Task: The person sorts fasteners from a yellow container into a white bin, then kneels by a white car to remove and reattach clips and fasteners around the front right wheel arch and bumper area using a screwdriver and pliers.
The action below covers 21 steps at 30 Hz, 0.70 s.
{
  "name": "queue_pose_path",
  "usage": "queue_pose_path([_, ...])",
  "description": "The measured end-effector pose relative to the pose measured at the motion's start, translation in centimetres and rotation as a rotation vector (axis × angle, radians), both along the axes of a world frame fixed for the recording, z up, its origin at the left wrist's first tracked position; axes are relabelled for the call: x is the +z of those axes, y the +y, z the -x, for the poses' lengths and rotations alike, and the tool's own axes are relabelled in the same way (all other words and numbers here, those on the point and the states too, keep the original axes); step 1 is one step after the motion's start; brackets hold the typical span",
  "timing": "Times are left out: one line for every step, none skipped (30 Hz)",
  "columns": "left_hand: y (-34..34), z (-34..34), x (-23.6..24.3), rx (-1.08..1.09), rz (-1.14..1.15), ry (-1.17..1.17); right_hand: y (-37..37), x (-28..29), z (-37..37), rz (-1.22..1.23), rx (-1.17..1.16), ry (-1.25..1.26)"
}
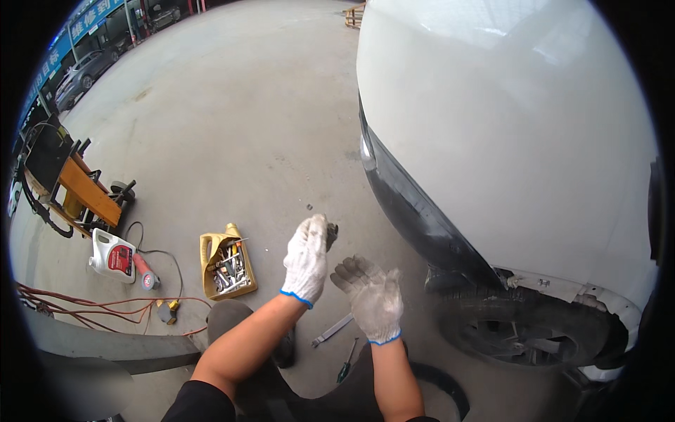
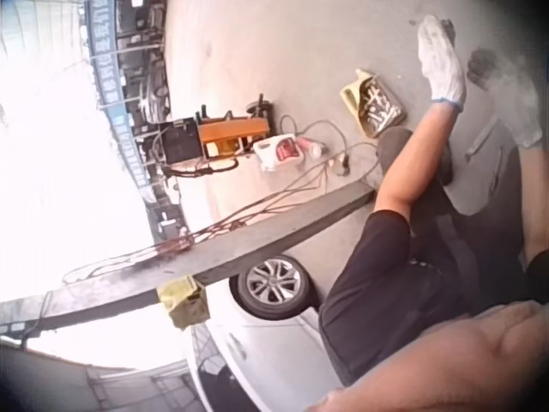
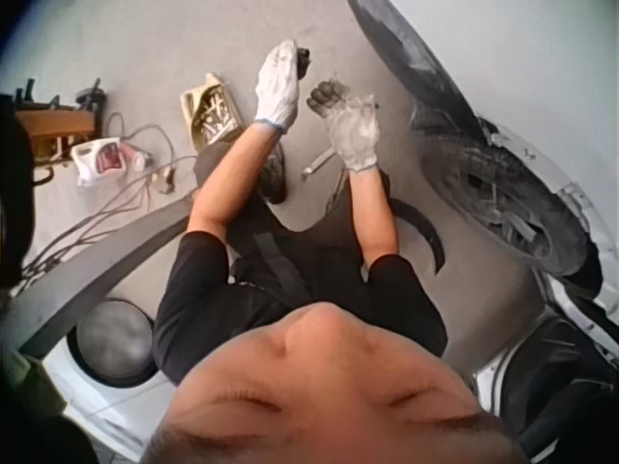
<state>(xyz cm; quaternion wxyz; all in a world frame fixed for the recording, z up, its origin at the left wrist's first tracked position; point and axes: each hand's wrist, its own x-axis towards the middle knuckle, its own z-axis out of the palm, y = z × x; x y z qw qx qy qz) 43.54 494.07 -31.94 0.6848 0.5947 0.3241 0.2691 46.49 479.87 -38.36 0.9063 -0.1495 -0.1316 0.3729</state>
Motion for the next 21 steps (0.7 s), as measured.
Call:
queue_pose_path([-0.2,0.1,-0.2,-0.016,-0.114,-0.001,0.2,0.6,0.1,-0.043,0.002,-0.032])
queue_pose_path([-0.5,0.3,-0.6,-0.030,-0.228,0.000,0.4,0.5,0.4,0.156,-0.039,-0.154])
queue_pose_path([-1.1,0.2,-1.6,-0.050,-0.200,-0.032,0.5,0.2,1.0,0.348,-0.078,-0.281])
queue_pose_path([-1.7,0.1,-2.1,-0.066,-0.180,-0.060,0.7,0.6,1.6,0.513,-0.151,-0.457])
queue_pose_path([-2.0,0.6,-2.3,-0.047,-0.303,0.024,0.7,0.9,2.4,0.693,-0.226,-0.620])
queue_pose_path([-1.8,0.7,-2.3,-0.054,-0.382,-0.042,0.7,1.6,3.1,0.678,-0.239,-0.577])
queue_pose_path([-1.9,0.9,-2.0,-0.066,-0.411,-0.106,0.5,2.2,3.7,0.671,-0.257,-0.533])
queue_pose_path([-1.8,1.0,-1.3,-0.077,-0.442,-0.170,0.5,1.9,3.9,0.605,-0.255,-0.479])
queue_pose_path([-1.8,1.2,-0.7,-0.087,-0.378,-0.149,0.3,1.7,4.4,0.597,-0.275,-0.481])
queue_pose_path([-1.6,1.5,0.0,-0.098,-0.314,-0.128,0.3,1.5,4.9,0.589,-0.297,-0.483])
queue_pose_path([-1.5,1.6,0.5,-0.111,-0.251,-0.108,0.5,1.7,5.2,0.593,-0.313,-0.480])
queue_pose_path([-1.3,1.7,0.5,-0.099,-0.233,-0.097,0.6,1.8,5.6,0.600,-0.324,-0.476])
queue_pose_path([-1.2,1.8,0.4,-0.090,-0.216,-0.087,0.7,2.2,5.9,0.620,-0.329,-0.467])
queue_pose_path([-1.1,1.8,0.4,-0.082,-0.199,-0.077,0.5,2.0,6.1,0.616,-0.331,-0.445])
queue_pose_path([-1.0,2.1,0.5,-0.100,-0.152,-0.019,0.3,1.8,6.4,0.615,-0.333,-0.425])
queue_pose_path([-1.2,2.0,0.7,-0.122,-0.163,-0.041,0.0,1.7,6.4,0.611,-0.338,-0.407])
queue_pose_path([-1.5,1.9,1.0,-0.145,-0.175,-0.063,-0.7,1.7,6.3,0.643,-0.364,-0.429])
queue_pose_path([-1.6,1.9,1.0,-0.163,-0.182,-0.082,-1.0,1.9,6.1,0.678,-0.383,-0.452])
queue_pose_path([-1.6,1.7,1.1,-0.176,-0.157,-0.028,-1.4,2.3,5.7,0.761,-0.432,-0.495])
queue_pose_path([-1.2,1.6,1.0,-0.218,-0.174,-0.027,-1.8,3.1,5.3,0.843,-0.482,-0.538])
queue_pose_path([-0.8,1.5,0.8,-0.261,-0.188,-0.025,-2.3,4.4,4.7,0.928,-0.532,-0.579])
